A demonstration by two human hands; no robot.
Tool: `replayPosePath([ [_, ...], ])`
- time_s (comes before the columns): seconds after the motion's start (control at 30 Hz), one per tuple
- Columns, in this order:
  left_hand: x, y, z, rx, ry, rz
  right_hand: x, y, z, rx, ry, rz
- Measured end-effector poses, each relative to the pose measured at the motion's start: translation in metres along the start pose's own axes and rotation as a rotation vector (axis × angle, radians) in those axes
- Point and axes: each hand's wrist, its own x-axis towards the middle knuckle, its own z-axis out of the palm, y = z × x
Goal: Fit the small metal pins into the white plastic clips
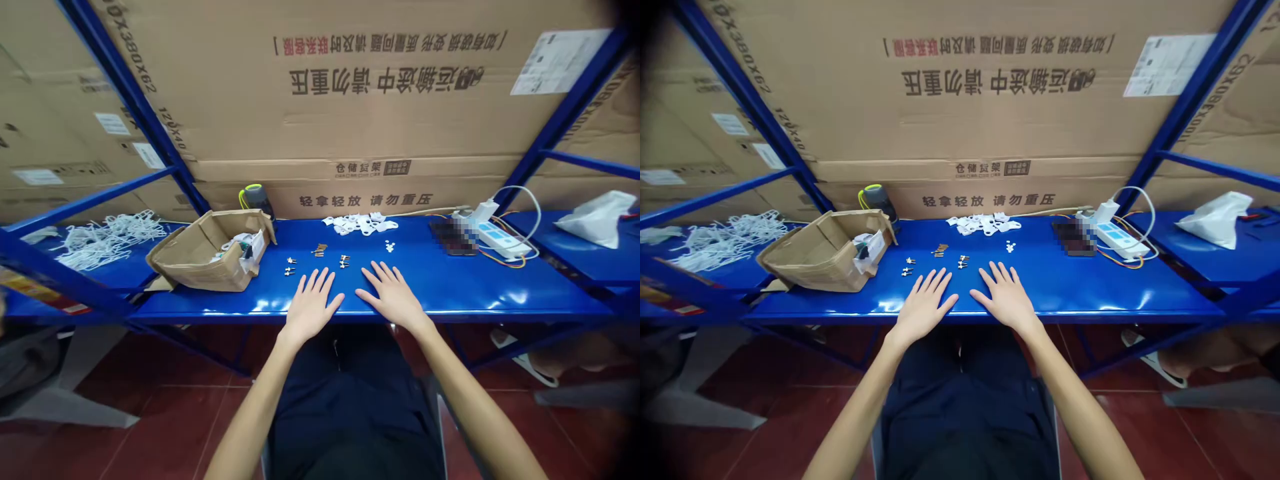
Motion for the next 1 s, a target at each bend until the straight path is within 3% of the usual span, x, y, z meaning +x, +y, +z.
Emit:
replayPosePath([
  [0.53, -0.001, 0.002, 0.002, -0.032, 0.021, -0.013, -0.001, 0.004, 0.002, -0.027, -0.022, 0.005],
  [0.7, -0.001, 0.002, 0.0, -0.089, 0.026, -0.021, 0.007, 0.0, 0.0, 0.058, -0.059, 0.009],
  [0.8, -0.002, -0.001, -0.004, -0.205, 0.098, -0.075, 0.027, -0.015, -0.001, 0.128, -0.086, -0.017],
  [1.0, -0.003, -0.017, -0.008, -0.549, 0.351, -0.273, 0.067, -0.064, 0.003, 0.11, -0.22, -0.016],
])
